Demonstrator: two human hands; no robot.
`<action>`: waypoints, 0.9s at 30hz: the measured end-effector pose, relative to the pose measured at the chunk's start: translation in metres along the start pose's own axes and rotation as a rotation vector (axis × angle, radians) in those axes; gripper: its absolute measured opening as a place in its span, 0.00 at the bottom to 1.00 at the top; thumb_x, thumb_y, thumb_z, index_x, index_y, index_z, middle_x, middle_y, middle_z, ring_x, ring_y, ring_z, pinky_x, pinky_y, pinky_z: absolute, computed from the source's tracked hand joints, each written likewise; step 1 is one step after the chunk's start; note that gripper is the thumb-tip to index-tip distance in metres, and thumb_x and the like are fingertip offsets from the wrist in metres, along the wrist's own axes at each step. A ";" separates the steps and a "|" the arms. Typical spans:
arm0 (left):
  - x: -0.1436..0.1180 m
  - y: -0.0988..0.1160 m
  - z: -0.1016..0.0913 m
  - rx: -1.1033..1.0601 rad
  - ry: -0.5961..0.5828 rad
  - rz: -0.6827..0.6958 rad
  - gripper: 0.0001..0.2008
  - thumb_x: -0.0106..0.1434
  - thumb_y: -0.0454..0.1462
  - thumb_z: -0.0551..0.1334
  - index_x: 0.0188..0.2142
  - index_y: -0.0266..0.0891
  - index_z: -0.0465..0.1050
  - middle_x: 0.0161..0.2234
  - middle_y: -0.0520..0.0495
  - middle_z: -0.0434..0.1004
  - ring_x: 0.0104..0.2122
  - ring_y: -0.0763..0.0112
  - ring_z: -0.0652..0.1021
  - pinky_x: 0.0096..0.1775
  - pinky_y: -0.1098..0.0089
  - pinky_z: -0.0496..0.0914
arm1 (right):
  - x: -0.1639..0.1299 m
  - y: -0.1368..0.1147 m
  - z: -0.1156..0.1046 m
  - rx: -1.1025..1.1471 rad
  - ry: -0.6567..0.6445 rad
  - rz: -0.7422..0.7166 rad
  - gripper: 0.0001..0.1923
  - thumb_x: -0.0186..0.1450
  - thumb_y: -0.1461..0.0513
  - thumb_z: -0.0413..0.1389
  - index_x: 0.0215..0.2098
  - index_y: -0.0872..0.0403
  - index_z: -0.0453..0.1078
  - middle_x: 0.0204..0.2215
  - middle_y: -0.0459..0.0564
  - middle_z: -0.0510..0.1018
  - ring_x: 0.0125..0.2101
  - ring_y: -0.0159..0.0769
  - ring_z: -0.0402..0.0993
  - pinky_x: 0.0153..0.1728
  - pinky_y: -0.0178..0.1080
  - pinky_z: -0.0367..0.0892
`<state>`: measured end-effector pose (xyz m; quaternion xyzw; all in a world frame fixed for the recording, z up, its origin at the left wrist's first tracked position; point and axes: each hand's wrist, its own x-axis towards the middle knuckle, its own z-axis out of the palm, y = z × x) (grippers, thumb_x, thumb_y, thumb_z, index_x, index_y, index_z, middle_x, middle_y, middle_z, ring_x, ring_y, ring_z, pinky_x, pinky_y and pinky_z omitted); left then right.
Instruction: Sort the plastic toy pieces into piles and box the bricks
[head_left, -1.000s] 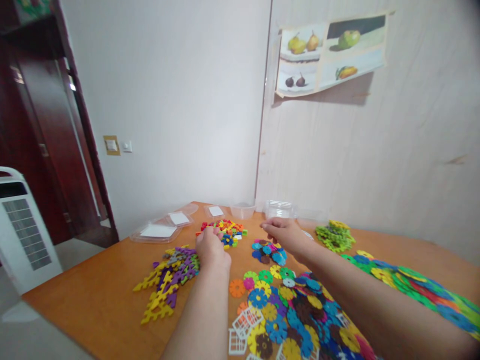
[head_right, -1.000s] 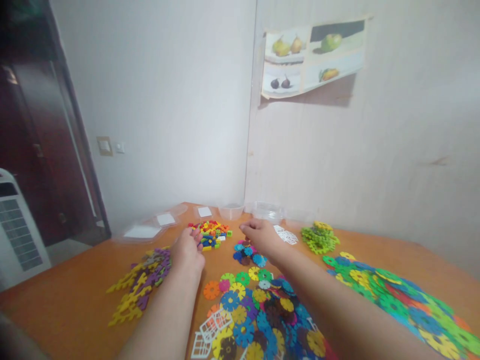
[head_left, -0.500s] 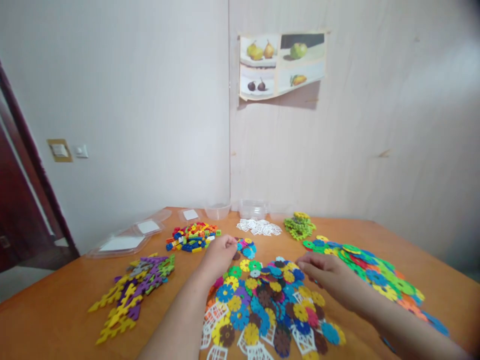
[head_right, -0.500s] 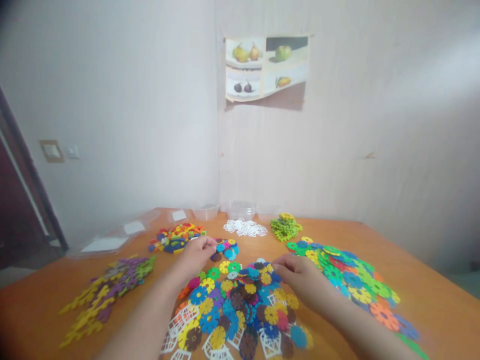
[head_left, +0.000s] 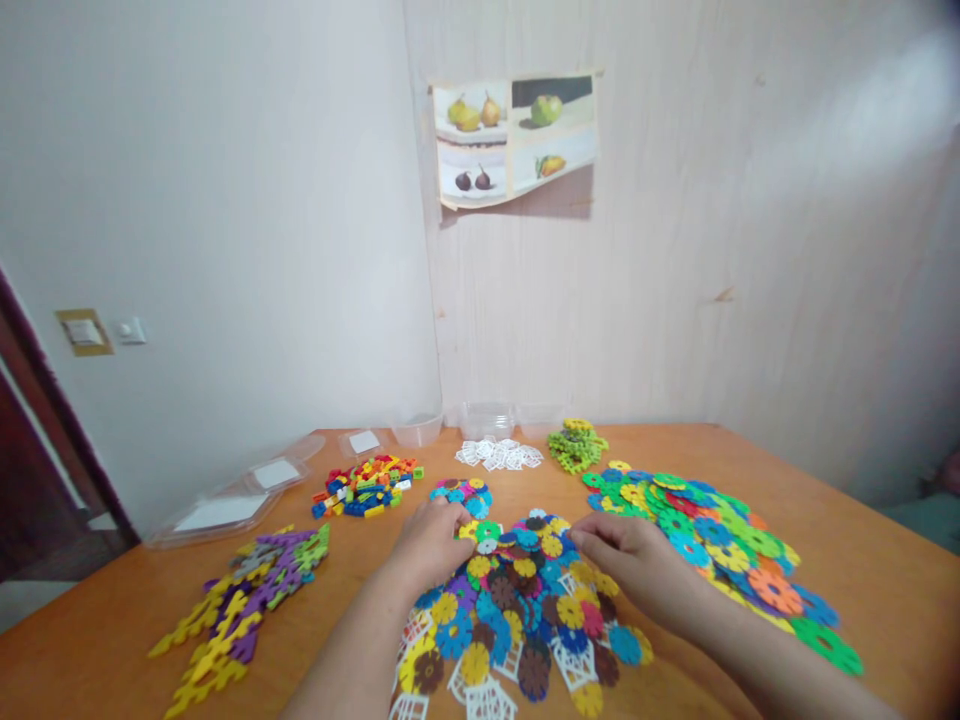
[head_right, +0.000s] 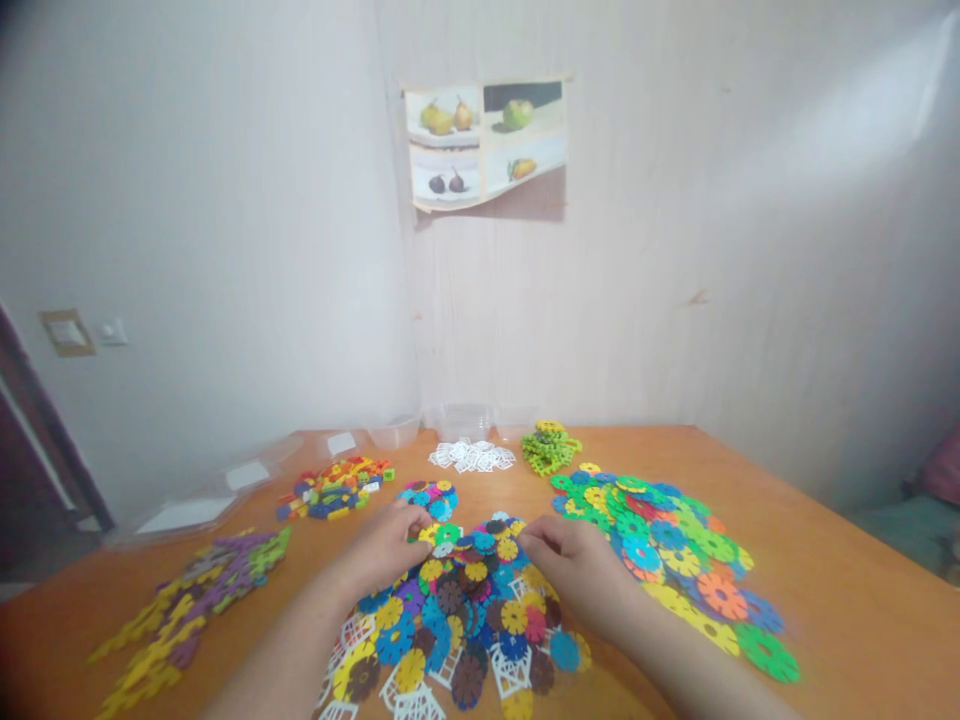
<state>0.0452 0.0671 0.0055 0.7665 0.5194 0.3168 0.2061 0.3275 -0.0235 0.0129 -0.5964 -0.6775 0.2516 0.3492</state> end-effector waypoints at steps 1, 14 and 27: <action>0.000 0.001 0.000 0.126 -0.040 0.015 0.07 0.49 0.34 0.68 0.29 0.44 0.75 0.33 0.47 0.73 0.38 0.61 0.75 0.41 0.69 0.64 | 0.000 0.000 -0.001 -0.001 0.003 -0.004 0.20 0.67 0.48 0.50 0.33 0.52 0.77 0.26 0.46 0.76 0.30 0.38 0.71 0.30 0.35 0.61; 0.009 0.012 0.001 0.310 -0.146 -0.184 0.13 0.50 0.39 0.65 0.37 0.42 0.74 0.32 0.52 0.75 0.34 0.67 0.74 0.31 0.72 0.58 | 0.000 0.003 0.005 0.071 -0.002 -0.004 0.19 0.66 0.50 0.51 0.29 0.53 0.74 0.21 0.44 0.72 0.25 0.34 0.68 0.26 0.33 0.60; 0.007 0.013 0.005 0.090 -0.080 -0.122 0.10 0.50 0.31 0.60 0.34 0.42 0.66 0.26 0.55 0.69 0.28 0.70 0.71 0.29 0.73 0.57 | -0.002 0.004 0.009 0.017 0.021 -0.038 0.17 0.67 0.53 0.50 0.27 0.55 0.69 0.21 0.42 0.67 0.25 0.30 0.63 0.26 0.32 0.56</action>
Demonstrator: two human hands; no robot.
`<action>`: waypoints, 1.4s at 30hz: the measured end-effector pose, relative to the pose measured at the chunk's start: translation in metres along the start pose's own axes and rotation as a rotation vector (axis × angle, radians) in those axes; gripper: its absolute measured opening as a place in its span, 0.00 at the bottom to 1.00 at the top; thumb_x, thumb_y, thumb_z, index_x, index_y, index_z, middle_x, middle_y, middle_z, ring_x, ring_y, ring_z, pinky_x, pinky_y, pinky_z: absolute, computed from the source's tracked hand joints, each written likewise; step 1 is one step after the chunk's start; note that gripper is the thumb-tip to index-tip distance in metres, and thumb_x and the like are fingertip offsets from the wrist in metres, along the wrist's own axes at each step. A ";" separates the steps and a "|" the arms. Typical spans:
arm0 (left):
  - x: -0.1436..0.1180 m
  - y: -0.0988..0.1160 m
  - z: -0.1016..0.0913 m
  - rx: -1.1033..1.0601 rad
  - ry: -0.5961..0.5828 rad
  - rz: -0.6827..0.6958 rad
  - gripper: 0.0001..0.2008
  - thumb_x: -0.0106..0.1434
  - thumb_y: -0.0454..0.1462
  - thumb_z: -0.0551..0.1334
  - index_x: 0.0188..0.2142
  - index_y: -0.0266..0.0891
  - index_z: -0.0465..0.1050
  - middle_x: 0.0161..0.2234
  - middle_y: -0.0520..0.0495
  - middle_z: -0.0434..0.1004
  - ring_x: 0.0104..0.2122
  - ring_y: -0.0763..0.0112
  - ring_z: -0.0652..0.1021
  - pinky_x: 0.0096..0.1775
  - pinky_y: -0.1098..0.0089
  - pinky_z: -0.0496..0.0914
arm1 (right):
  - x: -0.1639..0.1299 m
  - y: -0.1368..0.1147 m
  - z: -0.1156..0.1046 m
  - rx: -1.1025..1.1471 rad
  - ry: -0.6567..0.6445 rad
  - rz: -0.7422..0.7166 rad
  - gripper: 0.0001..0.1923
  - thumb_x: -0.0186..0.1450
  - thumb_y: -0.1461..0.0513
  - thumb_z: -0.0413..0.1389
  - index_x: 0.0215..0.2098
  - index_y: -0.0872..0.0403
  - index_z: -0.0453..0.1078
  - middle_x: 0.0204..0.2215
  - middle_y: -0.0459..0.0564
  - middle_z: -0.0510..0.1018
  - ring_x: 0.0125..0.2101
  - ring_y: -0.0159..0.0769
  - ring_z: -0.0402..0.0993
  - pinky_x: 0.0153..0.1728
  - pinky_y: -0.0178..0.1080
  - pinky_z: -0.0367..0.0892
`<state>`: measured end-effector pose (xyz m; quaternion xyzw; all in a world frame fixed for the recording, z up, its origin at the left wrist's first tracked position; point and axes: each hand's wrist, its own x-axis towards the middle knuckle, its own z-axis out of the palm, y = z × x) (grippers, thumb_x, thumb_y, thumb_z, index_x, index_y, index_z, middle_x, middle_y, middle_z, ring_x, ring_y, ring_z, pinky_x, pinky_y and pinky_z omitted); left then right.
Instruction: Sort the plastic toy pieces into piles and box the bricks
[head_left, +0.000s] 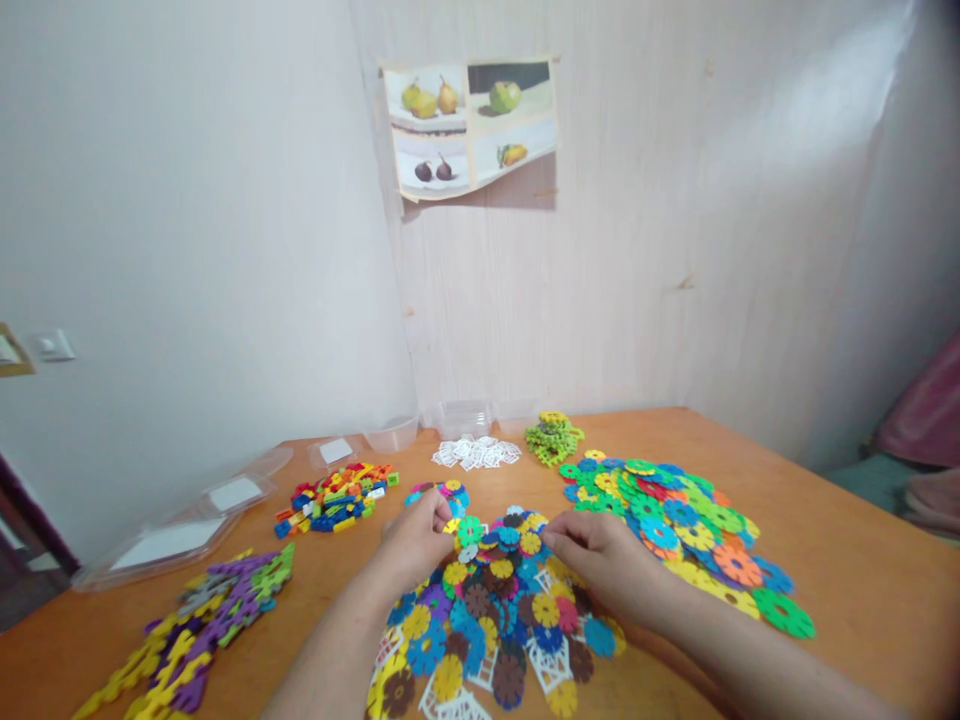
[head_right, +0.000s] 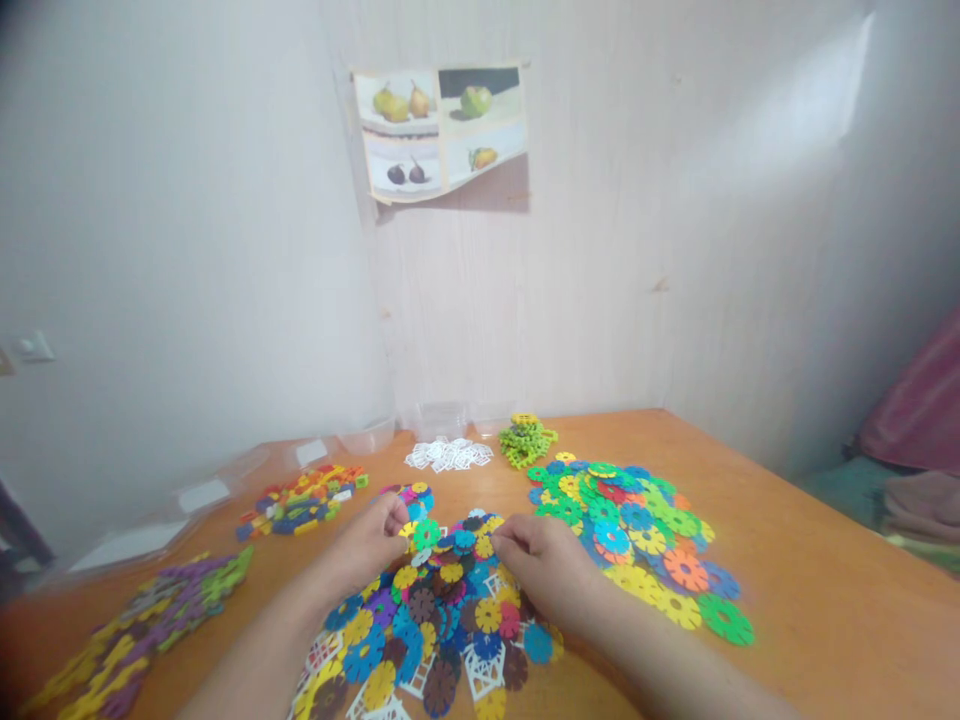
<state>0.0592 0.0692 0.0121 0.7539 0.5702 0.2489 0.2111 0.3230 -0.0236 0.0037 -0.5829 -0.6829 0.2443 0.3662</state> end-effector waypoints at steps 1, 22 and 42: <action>0.000 0.000 -0.001 -0.033 0.016 0.012 0.10 0.50 0.31 0.59 0.34 0.42 0.66 0.26 0.55 0.69 0.28 0.70 0.70 0.29 0.73 0.58 | 0.000 -0.001 0.000 0.003 -0.002 -0.003 0.17 0.67 0.54 0.50 0.27 0.55 0.69 0.21 0.42 0.67 0.24 0.30 0.63 0.25 0.32 0.55; -0.036 0.067 0.008 -0.495 -0.116 0.196 0.10 0.61 0.44 0.61 0.37 0.40 0.69 0.32 0.51 0.73 0.34 0.70 0.73 0.37 0.71 0.68 | 0.001 -0.021 -0.009 0.034 0.093 -0.024 0.14 0.67 0.56 0.51 0.26 0.53 0.67 0.20 0.42 0.68 0.24 0.30 0.63 0.24 0.32 0.55; -0.005 0.008 -0.002 0.059 -0.069 0.221 0.12 0.58 0.37 0.61 0.41 0.43 0.78 0.44 0.42 0.76 0.47 0.58 0.74 0.49 0.62 0.67 | 0.030 0.066 -0.115 -0.457 0.283 0.410 0.09 0.60 0.55 0.56 0.30 0.53 0.70 0.23 0.50 0.78 0.25 0.35 0.71 0.25 0.35 0.53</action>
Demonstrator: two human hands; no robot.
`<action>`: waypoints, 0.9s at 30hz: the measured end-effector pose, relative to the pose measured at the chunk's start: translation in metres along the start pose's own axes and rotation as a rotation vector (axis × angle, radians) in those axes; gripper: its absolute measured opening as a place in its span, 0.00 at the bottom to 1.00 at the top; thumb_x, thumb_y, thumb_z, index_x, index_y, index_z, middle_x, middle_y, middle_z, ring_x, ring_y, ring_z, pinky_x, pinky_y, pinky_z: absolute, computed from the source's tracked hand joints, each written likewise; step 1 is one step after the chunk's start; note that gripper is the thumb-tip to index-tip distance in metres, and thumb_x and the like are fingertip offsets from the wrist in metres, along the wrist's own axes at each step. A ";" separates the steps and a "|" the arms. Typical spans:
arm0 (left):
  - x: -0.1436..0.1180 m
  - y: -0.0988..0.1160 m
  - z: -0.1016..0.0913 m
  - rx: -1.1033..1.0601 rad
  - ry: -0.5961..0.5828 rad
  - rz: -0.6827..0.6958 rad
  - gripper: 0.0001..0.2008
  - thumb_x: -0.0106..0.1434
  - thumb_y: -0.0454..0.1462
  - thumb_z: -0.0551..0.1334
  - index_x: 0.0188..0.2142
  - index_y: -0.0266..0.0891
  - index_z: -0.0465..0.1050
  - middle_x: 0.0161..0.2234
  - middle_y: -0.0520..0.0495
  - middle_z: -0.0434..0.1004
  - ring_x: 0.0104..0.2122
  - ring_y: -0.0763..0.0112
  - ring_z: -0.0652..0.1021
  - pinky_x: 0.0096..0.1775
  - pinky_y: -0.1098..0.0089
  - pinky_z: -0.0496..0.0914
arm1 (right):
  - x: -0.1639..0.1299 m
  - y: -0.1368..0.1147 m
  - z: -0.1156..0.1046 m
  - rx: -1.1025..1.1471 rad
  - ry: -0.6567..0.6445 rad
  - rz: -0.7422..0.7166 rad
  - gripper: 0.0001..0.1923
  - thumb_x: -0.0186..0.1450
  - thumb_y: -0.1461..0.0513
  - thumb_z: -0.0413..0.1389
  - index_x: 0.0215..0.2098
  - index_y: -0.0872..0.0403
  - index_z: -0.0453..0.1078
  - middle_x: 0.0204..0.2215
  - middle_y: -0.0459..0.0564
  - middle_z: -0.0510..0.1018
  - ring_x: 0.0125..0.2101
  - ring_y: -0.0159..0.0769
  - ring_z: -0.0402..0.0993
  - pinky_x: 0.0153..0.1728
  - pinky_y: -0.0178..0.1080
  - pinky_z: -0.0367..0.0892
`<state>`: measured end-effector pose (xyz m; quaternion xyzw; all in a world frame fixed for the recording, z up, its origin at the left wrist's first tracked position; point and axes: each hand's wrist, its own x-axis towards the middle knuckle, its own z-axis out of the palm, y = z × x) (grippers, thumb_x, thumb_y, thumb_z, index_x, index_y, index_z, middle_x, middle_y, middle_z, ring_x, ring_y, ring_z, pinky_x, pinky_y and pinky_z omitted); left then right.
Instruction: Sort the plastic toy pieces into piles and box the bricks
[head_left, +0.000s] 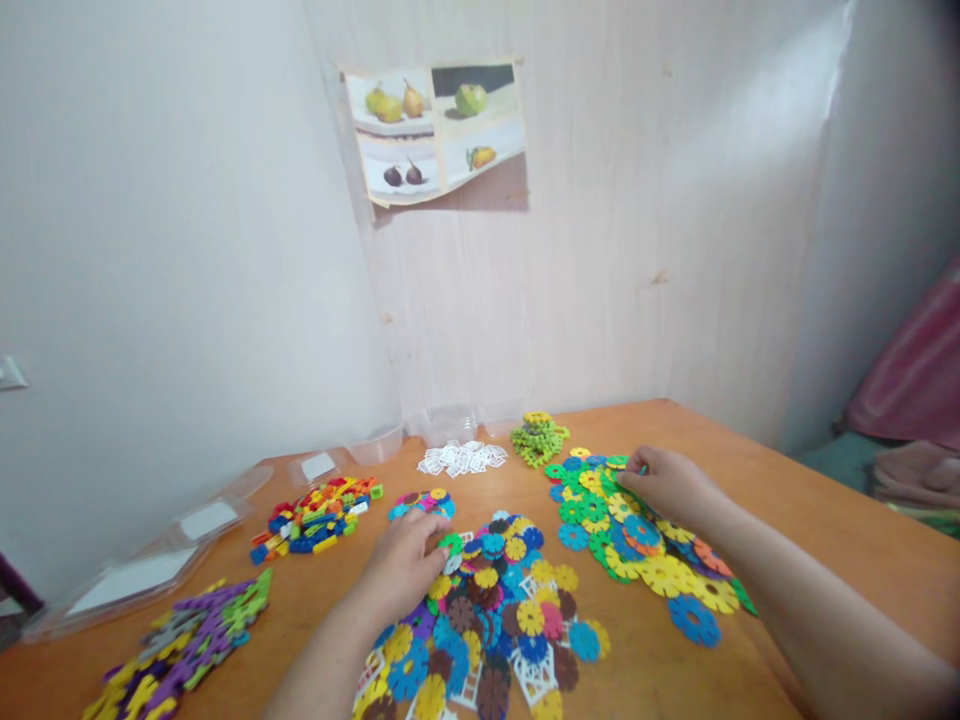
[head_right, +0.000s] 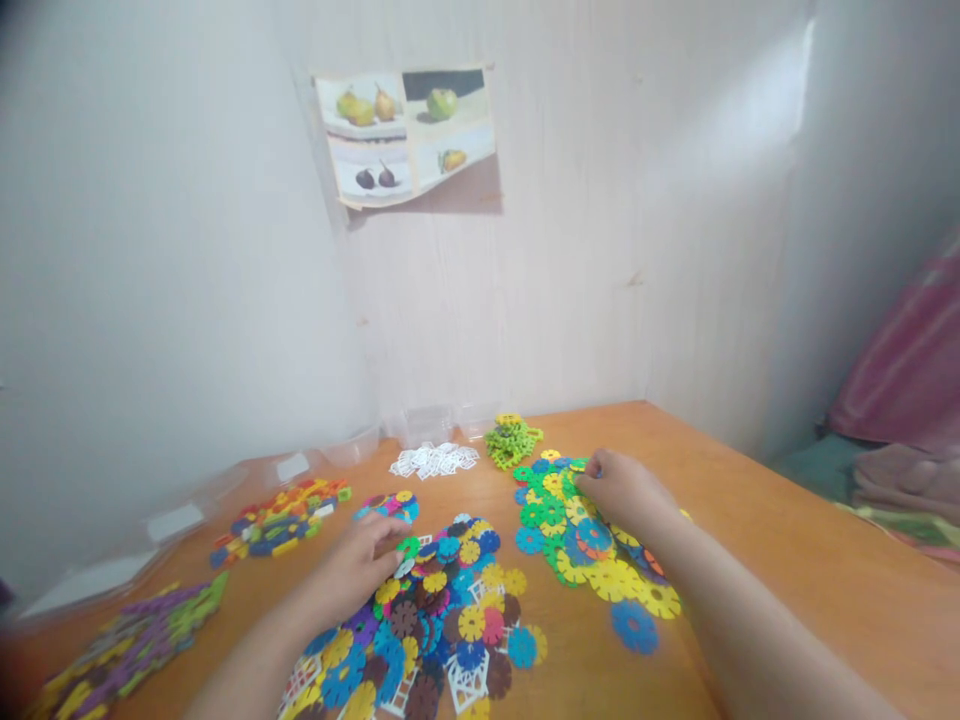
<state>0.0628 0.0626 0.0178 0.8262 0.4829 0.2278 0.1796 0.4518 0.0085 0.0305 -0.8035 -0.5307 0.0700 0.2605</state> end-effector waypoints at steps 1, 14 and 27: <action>0.000 0.000 0.000 0.015 -0.006 -0.004 0.12 0.58 0.38 0.61 0.42 0.43 0.78 0.44 0.42 0.76 0.47 0.57 0.74 0.49 0.62 0.67 | -0.002 -0.003 -0.001 0.003 0.010 -0.009 0.09 0.61 0.55 0.55 0.30 0.53 0.70 0.24 0.50 0.78 0.25 0.35 0.71 0.25 0.35 0.53; 0.007 -0.007 0.006 0.085 -0.044 -0.015 0.12 0.58 0.37 0.60 0.40 0.43 0.79 0.38 0.43 0.75 0.43 0.58 0.73 0.45 0.63 0.66 | -0.036 -0.042 0.013 0.046 -0.057 -0.236 0.11 0.66 0.55 0.51 0.31 0.51 0.71 0.25 0.47 0.77 0.27 0.35 0.71 0.26 0.34 0.53; 0.006 0.011 -0.005 -0.315 0.107 -0.115 0.05 0.55 0.39 0.59 0.32 0.41 0.69 0.30 0.50 0.73 0.33 0.67 0.74 0.37 0.70 0.68 | -0.075 -0.080 0.025 0.115 -0.149 -0.417 0.09 0.66 0.59 0.53 0.34 0.51 0.74 0.30 0.48 0.80 0.30 0.35 0.73 0.29 0.34 0.55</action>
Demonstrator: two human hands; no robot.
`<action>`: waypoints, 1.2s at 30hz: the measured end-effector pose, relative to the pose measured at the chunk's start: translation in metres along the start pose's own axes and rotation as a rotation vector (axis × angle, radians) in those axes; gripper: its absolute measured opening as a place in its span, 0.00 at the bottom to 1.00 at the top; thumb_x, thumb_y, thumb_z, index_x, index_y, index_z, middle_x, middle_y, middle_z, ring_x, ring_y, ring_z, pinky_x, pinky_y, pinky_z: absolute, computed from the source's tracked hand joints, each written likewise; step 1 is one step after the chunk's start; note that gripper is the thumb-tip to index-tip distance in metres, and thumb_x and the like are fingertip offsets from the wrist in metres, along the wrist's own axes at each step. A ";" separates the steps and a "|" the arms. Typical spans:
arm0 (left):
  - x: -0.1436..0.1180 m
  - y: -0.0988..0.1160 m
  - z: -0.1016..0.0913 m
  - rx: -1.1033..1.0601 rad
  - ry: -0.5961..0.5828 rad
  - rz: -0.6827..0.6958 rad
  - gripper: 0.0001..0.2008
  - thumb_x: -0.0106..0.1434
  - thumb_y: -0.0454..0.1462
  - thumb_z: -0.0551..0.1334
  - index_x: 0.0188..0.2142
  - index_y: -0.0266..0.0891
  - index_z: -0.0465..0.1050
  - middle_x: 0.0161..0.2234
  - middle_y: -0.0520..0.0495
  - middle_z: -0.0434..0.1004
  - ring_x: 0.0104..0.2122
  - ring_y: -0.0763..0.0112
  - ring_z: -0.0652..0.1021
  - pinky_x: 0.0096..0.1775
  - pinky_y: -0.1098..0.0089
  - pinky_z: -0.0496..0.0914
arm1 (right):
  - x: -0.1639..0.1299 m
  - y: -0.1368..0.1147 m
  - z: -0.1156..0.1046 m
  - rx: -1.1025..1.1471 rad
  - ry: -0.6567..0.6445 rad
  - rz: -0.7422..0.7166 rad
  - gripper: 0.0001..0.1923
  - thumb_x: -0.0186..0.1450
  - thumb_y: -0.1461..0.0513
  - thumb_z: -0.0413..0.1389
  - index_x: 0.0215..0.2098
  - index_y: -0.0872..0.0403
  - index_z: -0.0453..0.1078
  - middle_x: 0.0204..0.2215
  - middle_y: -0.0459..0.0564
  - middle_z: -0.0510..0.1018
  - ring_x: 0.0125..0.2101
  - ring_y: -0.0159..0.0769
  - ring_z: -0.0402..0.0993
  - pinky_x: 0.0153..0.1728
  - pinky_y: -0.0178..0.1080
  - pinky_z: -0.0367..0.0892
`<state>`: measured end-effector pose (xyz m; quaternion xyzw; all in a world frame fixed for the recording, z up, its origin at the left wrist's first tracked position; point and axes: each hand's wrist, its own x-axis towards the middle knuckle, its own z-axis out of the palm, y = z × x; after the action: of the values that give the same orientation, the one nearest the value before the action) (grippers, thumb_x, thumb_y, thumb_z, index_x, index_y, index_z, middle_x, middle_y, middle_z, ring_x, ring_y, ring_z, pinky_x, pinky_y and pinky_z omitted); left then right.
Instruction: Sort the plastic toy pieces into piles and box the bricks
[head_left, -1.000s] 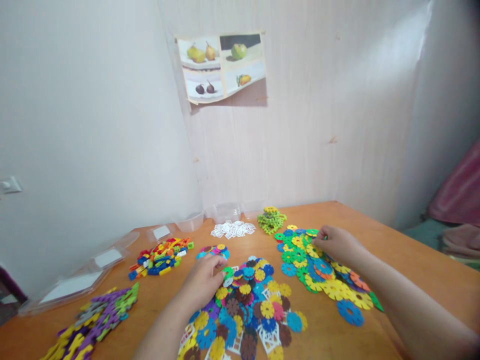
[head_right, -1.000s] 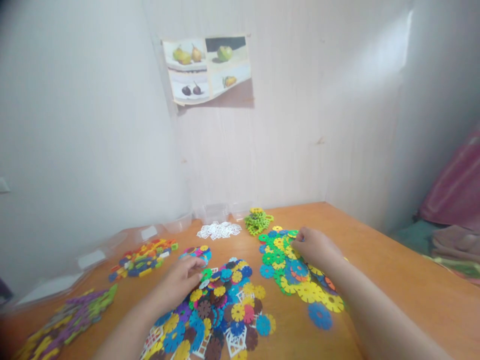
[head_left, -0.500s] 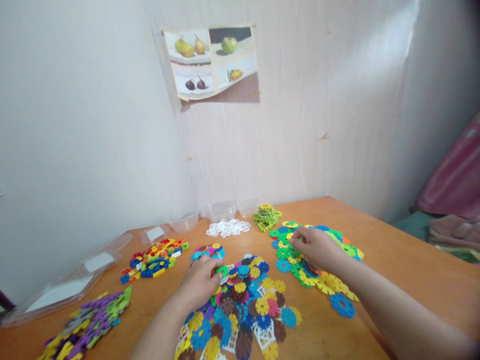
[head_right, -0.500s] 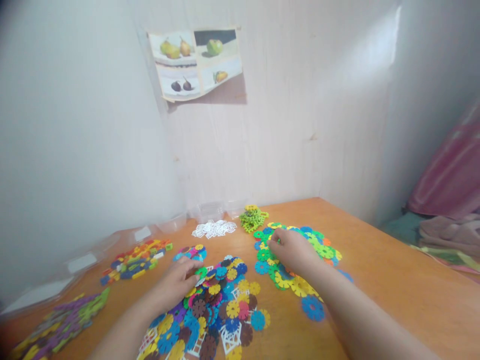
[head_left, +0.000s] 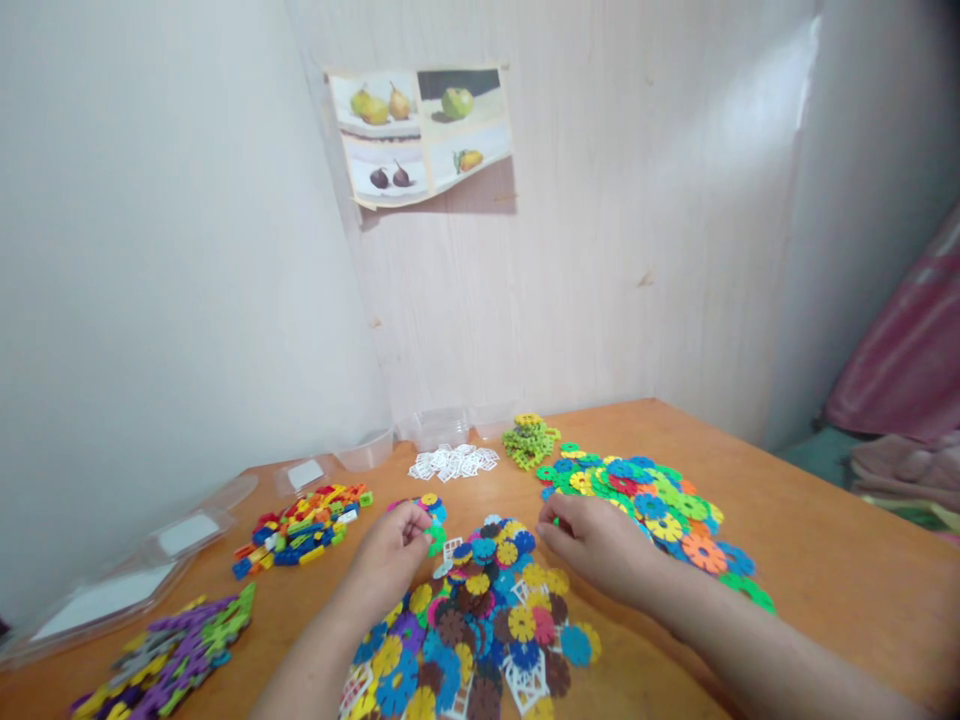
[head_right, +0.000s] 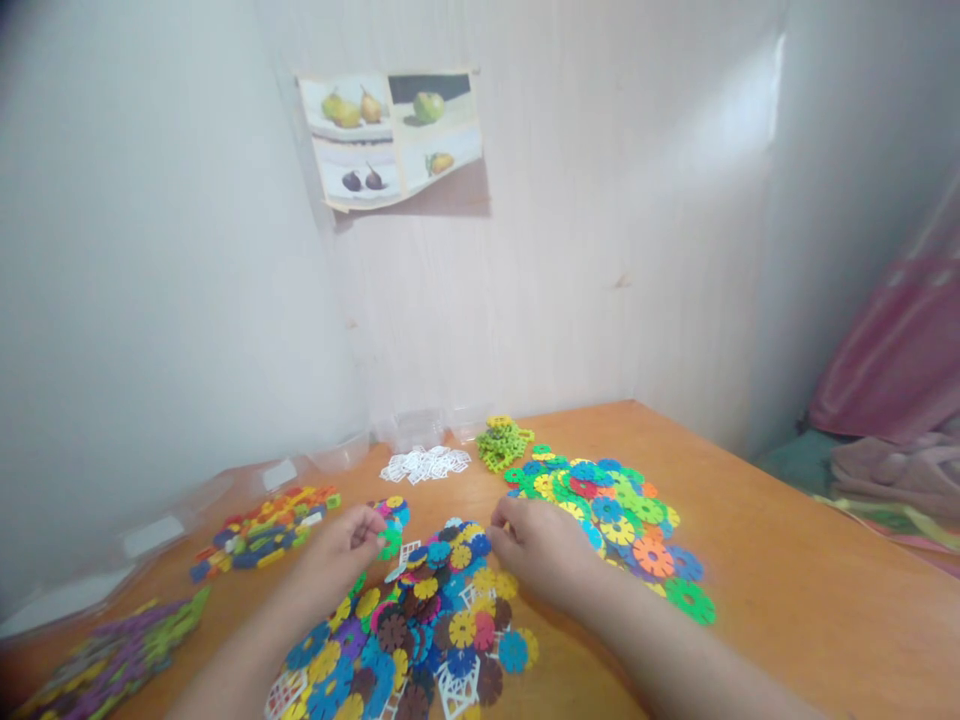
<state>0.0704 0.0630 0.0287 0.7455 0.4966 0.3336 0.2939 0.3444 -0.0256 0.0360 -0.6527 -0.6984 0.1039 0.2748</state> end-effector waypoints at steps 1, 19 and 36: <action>-0.003 0.008 0.000 -0.028 0.014 0.005 0.07 0.55 0.40 0.60 0.33 0.41 0.69 0.30 0.50 0.73 0.34 0.67 0.74 0.38 0.70 0.68 | -0.002 -0.004 0.002 0.026 0.004 -0.019 0.09 0.66 0.59 0.53 0.35 0.51 0.75 0.31 0.48 0.80 0.32 0.36 0.73 0.30 0.34 0.56; -0.028 0.043 0.012 -0.317 -0.017 -0.006 0.16 0.60 0.47 0.63 0.43 0.40 0.71 0.38 0.47 0.77 0.39 0.67 0.76 0.43 0.68 0.70 | -0.002 -0.003 0.006 0.205 0.085 -0.001 0.12 0.66 0.59 0.51 0.46 0.52 0.71 0.29 0.46 0.77 0.29 0.35 0.70 0.29 0.33 0.58; -0.016 0.010 -0.013 -0.028 -0.015 -0.060 0.10 0.56 0.44 0.62 0.32 0.39 0.73 0.30 0.50 0.76 0.32 0.67 0.74 0.34 0.70 0.65 | 0.022 0.081 -0.041 -0.298 0.077 0.354 0.14 0.64 0.50 0.51 0.35 0.49 0.73 0.30 0.52 0.81 0.32 0.45 0.76 0.24 0.36 0.54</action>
<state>0.0608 0.0462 0.0410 0.7286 0.5116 0.3258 0.3180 0.4349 -0.0031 0.0342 -0.8018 -0.5696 0.0212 0.1794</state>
